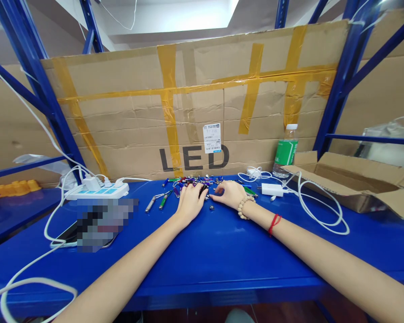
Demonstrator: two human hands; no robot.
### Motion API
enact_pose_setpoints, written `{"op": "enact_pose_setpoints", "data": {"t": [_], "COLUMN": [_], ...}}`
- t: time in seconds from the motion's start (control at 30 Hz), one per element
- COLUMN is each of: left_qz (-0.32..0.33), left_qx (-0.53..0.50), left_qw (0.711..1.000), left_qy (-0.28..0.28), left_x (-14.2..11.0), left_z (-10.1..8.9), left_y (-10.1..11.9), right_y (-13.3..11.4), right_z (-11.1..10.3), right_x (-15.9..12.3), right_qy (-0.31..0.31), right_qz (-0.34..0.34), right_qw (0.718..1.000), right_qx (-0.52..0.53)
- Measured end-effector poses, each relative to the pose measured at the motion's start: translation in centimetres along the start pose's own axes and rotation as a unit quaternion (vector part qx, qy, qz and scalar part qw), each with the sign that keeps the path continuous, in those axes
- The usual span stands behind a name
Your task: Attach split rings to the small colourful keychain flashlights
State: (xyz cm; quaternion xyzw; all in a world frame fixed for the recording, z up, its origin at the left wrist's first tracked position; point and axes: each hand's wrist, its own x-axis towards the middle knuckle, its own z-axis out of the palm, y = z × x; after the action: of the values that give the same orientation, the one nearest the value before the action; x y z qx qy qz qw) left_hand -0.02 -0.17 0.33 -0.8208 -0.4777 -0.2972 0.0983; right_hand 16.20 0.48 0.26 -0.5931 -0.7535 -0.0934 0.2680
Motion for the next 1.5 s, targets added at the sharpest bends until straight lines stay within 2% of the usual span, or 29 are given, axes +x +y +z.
{"op": "enact_pose_setpoints", "data": {"t": [0.17, 0.37, 0.6, 0.73, 0.9, 1.03, 1.13, 1.23, 1.3, 1.37, 1.5], "left_qz": [-0.004, -0.007, -0.002, -0.003, -0.003, -0.004, -0.004, 0.016, 0.036, 0.047, 0.046], "left_qx": [0.001, 0.007, 0.003, 0.0, 0.0, 0.001, -0.001, -0.011, -0.013, -0.009, -0.01], "left_qw": [1.0, 1.0, 1.0, 1.0, 1.0, 1.0, 1.0, 1.0, 0.999, 0.998, 0.998], "left_qy": [0.0, -0.001, -0.004, -0.006, -0.007, -0.008, -0.009, -0.022, -0.032, -0.039, -0.044], "left_x": [0.0, -0.1, 0.0, 0.0, 0.0, 0.0, 0.0, 0.0, -0.1, -0.1, -0.2], "left_z": [0.1, 0.0, 0.1, 0.1, 0.1, 0.1, 0.1, 0.2, 0.2, 0.2, 0.1], "left_y": [-0.1, 0.1, 0.0, 0.0, 0.1, 0.0, 0.0, 0.0, 0.0, 0.1, 0.1], "right_y": [0.0, 0.8, 0.3, 0.3, 0.5, 0.5, 0.4, 0.2, 0.0, -0.2, -0.4], "right_z": [-0.1, 0.7, 0.4, 0.4, 0.7, 0.6, 0.4, 0.4, 0.5, 0.7, 1.0], "right_x": [0.0, 0.2, 0.1, 0.1, 0.2, 0.1, 0.1, 0.1, 0.1, 0.1, 0.1], "right_qy": [-0.042, -0.05, -0.028, -0.026, -0.019, -0.034, 0.011, 0.12, 0.172, 0.19, 0.188], "right_qz": [0.039, -0.004, 0.019, 0.009, 0.044, 0.028, 0.001, -0.026, -0.042, -0.065, -0.101], "right_qw": [0.998, 0.996, 0.999, 0.999, 0.998, 0.999, 0.999, 0.985, 0.969, 0.956, 0.941], "right_qx": [0.003, 0.077, -0.023, -0.017, 0.028, 0.027, 0.045, 0.118, 0.171, 0.215, 0.262]}}
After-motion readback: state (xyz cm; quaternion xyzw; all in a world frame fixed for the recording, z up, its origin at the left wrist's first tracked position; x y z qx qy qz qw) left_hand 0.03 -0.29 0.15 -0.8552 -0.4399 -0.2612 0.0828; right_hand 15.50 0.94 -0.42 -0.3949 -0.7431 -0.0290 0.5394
